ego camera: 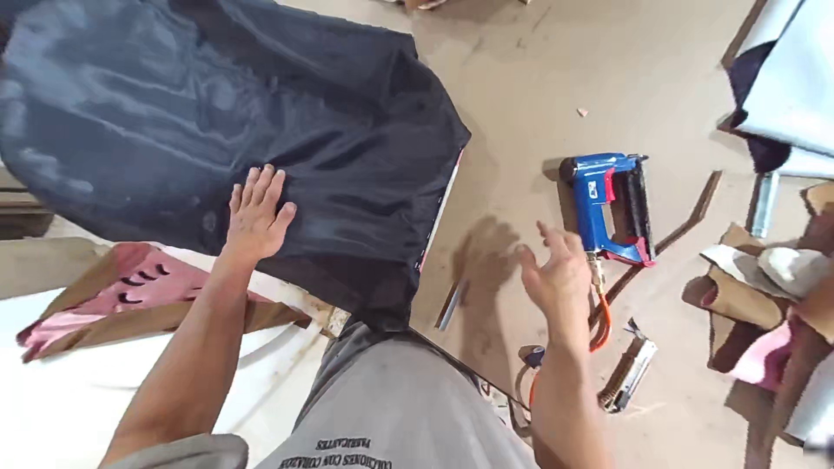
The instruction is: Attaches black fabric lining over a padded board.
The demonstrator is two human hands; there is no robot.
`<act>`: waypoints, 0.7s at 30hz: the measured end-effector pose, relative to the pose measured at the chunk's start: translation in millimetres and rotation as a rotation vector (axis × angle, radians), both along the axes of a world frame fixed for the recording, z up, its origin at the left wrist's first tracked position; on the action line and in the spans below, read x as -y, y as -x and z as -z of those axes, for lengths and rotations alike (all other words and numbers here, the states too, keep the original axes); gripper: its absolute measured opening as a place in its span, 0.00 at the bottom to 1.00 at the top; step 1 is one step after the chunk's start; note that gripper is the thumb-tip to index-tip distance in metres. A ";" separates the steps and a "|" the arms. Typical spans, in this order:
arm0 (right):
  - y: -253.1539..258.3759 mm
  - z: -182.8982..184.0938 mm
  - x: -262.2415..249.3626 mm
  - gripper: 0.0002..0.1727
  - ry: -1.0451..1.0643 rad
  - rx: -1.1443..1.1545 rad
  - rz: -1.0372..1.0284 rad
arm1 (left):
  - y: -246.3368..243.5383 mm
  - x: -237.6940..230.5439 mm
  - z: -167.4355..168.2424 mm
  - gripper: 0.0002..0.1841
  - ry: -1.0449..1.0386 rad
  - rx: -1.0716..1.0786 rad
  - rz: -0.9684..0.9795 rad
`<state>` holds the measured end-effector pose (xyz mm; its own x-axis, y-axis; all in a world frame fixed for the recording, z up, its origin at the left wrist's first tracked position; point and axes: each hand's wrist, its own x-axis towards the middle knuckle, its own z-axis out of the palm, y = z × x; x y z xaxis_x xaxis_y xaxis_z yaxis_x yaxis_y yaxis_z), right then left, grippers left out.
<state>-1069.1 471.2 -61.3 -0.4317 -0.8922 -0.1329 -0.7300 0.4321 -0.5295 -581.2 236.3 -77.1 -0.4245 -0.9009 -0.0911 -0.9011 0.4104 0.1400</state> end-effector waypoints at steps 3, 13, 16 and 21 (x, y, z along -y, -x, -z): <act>-56.0 6.1 -24.3 0.29 0.004 0.091 -0.045 | -14.9 9.9 0.1 0.44 -0.009 0.012 -0.017; -217.7 32.6 -63.1 0.37 0.077 0.191 0.152 | -124.6 22.0 -25.3 0.30 0.235 -0.387 -0.020; -261.1 32.1 -43.7 0.43 0.100 0.132 0.326 | -230.5 68.3 -42.0 0.34 0.220 -0.128 -0.201; -273.0 41.8 -21.0 0.34 0.059 -0.039 0.460 | -343.6 146.9 -5.3 0.43 0.072 -0.153 -0.229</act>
<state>-796.1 492.1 -103.1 -0.7880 -0.6124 -0.0633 -0.4895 0.6856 -0.5388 -237.6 89.4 -71.8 -0.2126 -0.9768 0.0261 -0.9423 0.2120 0.2591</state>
